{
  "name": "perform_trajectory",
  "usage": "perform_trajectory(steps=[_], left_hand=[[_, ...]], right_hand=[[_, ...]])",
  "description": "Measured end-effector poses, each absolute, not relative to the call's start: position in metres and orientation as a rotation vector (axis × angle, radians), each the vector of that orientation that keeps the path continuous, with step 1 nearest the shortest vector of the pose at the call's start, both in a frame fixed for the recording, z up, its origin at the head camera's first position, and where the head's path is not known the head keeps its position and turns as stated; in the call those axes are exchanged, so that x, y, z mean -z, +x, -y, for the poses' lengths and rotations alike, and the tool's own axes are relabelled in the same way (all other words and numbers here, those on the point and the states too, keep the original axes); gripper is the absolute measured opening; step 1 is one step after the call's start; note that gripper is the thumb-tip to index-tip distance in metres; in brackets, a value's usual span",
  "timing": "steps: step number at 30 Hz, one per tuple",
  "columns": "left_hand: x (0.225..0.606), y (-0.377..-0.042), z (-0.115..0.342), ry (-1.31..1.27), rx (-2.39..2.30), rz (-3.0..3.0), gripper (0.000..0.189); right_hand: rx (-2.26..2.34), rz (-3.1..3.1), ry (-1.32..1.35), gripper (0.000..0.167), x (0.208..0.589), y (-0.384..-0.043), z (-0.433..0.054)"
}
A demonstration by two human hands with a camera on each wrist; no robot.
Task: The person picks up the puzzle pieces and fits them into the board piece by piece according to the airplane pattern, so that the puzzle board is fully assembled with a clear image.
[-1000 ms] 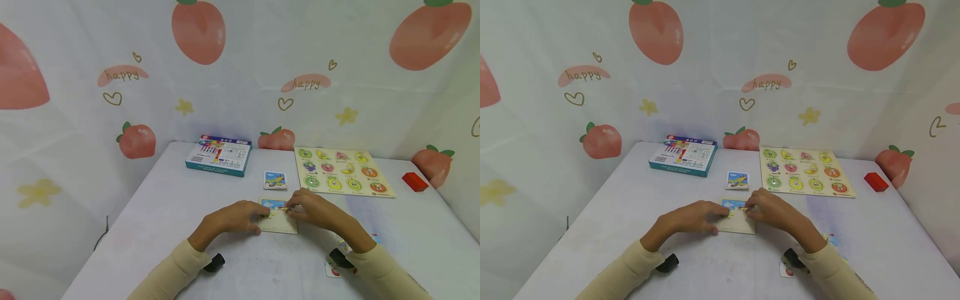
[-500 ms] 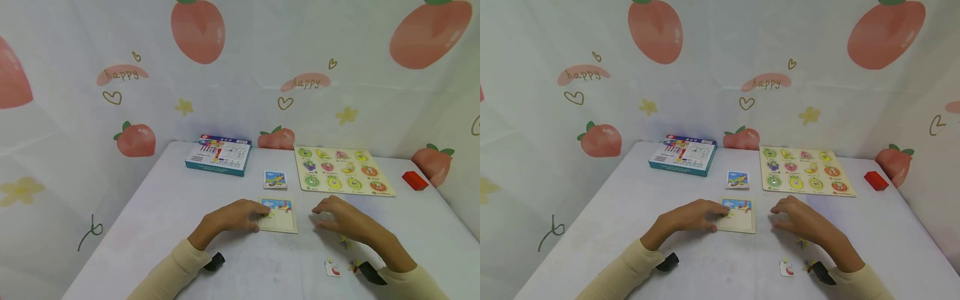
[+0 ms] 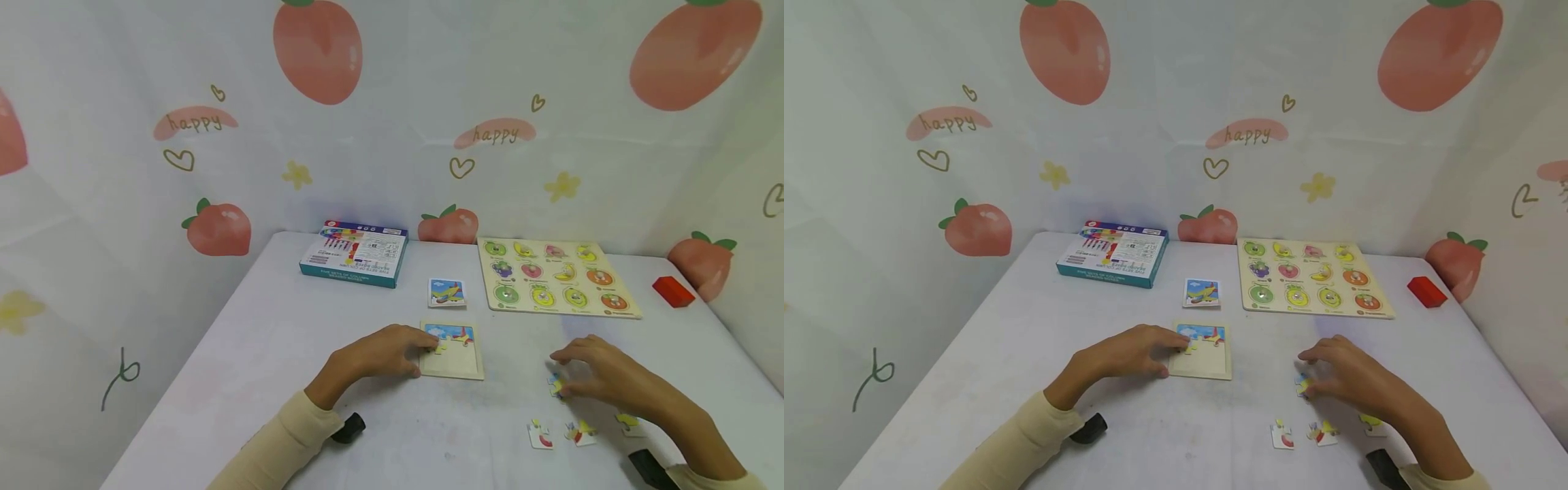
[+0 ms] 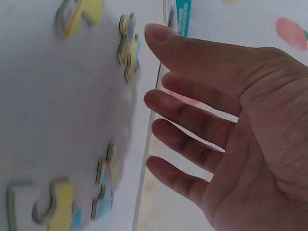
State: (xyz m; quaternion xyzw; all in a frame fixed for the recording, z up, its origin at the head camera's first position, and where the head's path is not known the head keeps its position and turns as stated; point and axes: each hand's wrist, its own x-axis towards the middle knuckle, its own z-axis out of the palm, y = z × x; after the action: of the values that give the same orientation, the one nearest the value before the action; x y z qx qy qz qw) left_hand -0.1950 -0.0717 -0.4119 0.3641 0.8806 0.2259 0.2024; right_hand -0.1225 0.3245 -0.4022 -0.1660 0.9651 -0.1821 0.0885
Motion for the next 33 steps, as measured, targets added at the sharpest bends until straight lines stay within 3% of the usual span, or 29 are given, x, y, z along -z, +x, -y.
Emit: perform_trajectory(steps=[16,33], left_hand=[[0.4133,-0.1954,0.0732,1.001,-0.667,-2.447,0.060],[0.4129,-0.1954,0.0728,0.972,-0.668,-2.449,0.057]], right_hand=[[0.559,-2.773,-0.351,0.024,0.4087,-0.1251,-0.3326],[0.530,-2.814,-0.379,0.021,0.4102,-0.1216,-0.3280]])
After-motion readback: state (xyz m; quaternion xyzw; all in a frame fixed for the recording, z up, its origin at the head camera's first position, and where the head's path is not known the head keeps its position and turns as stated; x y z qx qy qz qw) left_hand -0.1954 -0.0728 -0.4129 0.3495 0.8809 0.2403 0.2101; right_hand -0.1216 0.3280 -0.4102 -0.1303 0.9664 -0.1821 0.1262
